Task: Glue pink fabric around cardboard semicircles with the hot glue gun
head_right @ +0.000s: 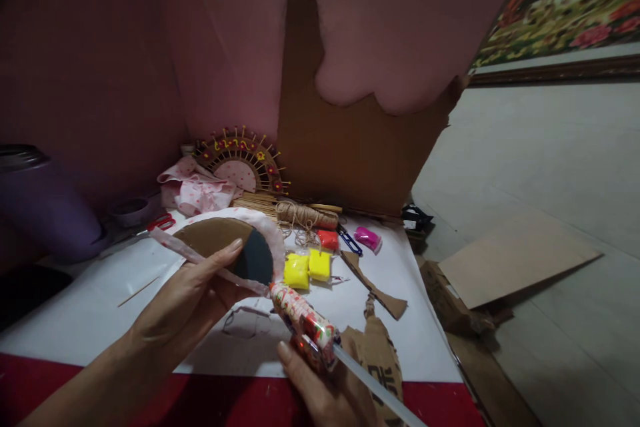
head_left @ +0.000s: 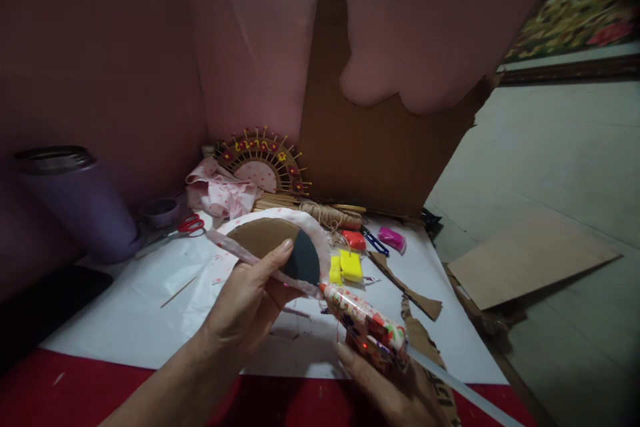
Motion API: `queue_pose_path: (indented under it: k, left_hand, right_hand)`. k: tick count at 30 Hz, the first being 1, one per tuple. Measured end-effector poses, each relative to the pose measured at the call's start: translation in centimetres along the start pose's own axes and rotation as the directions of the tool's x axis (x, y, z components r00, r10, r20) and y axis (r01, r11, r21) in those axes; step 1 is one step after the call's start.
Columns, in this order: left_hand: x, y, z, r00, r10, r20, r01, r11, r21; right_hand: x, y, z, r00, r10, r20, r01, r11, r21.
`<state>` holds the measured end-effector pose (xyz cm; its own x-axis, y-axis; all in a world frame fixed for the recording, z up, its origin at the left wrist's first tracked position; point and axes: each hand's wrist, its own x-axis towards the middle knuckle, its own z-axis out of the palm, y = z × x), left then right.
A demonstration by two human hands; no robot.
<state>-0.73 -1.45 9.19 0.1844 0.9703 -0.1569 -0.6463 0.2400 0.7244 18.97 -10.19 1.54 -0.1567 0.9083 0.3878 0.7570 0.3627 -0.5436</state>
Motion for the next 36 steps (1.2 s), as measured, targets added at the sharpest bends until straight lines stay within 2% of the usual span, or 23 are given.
queue_pose_path:
  k: [3, 8, 16, 22, 28, 33, 36]
  left_hand:
    - [-0.04, 0.03, 0.09, 1.000, 0.007, -0.001, -0.007, 1.000, 0.005]
    - [-0.08, -0.02, 0.05, 1.000, 0.006, -0.024, -0.005, 1.000, 0.030]
    - [0.01, -0.04, 0.11, 1.000, 0.000, -0.029, 0.002, 0.999, 0.047]
    - [0.03, -0.17, 0.08, 1.000, -0.023, -0.009, 0.023, 0.998, 0.054]
    - [-0.26, 0.05, 0.36, 0.999, -0.024, 0.034, 0.023, 0.998, 0.051]
    - [-0.23, 0.03, 0.28, 0.998, -0.039, 0.059, 0.033, 0.996, 0.088]
    - [-0.10, -0.09, 0.11, 0.996, -0.059, 0.072, 0.051, 0.992, 0.112]
  right_hand:
    - [-0.16, 0.28, 0.02, 1.000, -0.015, -0.003, 0.015, 1.000, 0.005]
    - [-0.19, 0.34, -0.06, 0.999, 0.050, 0.001, -0.050, 0.998, 0.031]
    - [-0.26, 0.27, 0.16, 0.999, 0.046, -0.006, -0.045, 0.999, 0.025]
    - [-0.08, 0.29, 0.10, 1.000, 0.010, -0.023, -0.009, 1.000, 0.025]
    - [-0.57, 0.39, 0.04, 0.994, -0.113, -0.008, 0.112, 0.988, -0.102]
    - [-0.35, -0.23, -0.04, 0.993, -0.099, -0.066, 0.089, 0.987, -0.136]
    - [-0.22, -0.35, -0.08, 0.995, -0.094, -0.039, 0.088, 0.988, -0.129]
